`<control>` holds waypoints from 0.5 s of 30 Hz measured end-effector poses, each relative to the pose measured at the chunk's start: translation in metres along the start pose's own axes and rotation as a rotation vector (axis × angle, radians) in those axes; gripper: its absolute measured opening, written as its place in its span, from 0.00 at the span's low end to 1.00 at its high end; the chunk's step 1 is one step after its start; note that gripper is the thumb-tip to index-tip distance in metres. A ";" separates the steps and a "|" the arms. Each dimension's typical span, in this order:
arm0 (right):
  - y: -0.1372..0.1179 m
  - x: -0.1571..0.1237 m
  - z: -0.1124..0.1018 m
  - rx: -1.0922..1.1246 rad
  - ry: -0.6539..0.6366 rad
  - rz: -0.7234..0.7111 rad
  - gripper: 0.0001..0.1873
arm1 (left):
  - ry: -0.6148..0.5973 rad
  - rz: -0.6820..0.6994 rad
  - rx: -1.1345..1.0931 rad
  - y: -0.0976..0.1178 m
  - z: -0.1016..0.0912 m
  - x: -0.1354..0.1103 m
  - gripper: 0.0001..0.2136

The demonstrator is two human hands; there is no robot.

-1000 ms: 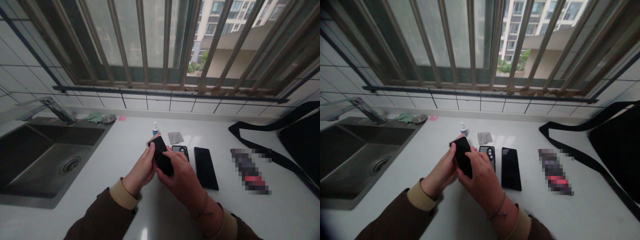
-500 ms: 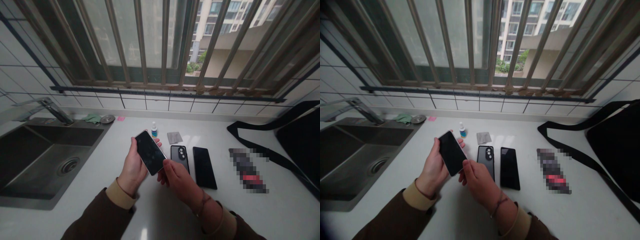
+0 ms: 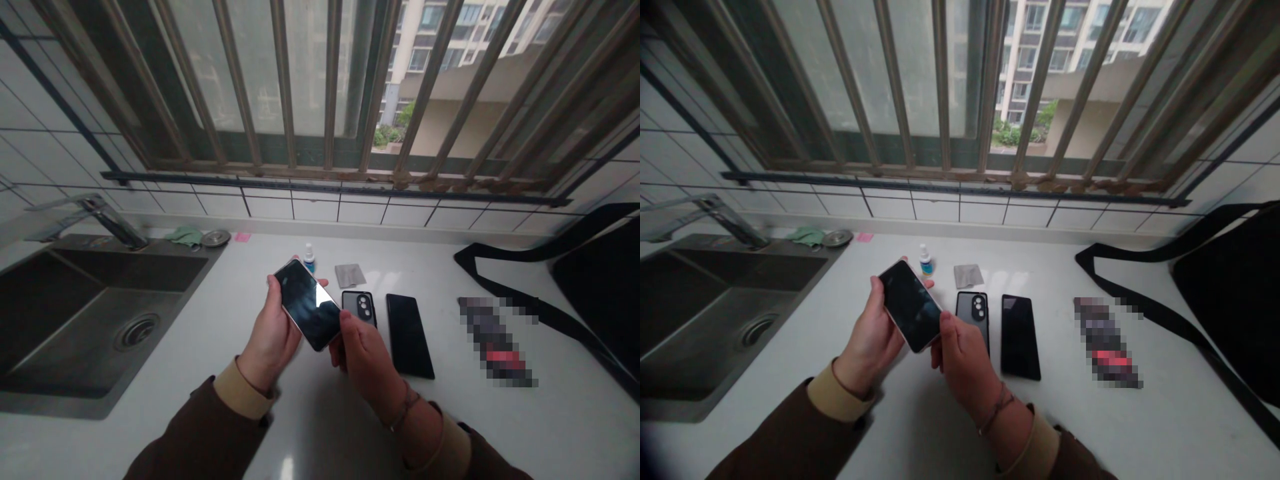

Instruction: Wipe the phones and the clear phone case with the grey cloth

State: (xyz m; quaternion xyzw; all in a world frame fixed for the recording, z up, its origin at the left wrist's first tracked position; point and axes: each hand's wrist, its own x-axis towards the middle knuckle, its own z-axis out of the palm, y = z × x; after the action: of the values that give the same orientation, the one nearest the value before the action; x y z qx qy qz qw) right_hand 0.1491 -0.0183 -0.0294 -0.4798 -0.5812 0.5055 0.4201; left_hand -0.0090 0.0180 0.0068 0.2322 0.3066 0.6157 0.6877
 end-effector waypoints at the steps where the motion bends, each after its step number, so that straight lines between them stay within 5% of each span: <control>1: 0.002 0.000 0.001 0.060 -0.049 0.021 0.43 | 0.012 0.020 0.007 0.000 0.000 0.000 0.31; 6: 0.005 -0.001 0.007 0.049 -0.378 0.025 0.34 | 0.023 0.098 0.026 -0.002 0.000 -0.002 0.34; 15: 0.003 -0.006 0.008 0.116 -0.497 0.045 0.31 | -0.003 0.062 0.054 -0.002 0.001 -0.005 0.36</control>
State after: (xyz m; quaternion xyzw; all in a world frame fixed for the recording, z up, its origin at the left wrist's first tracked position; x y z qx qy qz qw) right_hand 0.1433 -0.0260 -0.0330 -0.3290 -0.6258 0.6496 0.2797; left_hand -0.0076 0.0126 0.0065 0.2610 0.3146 0.6278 0.6624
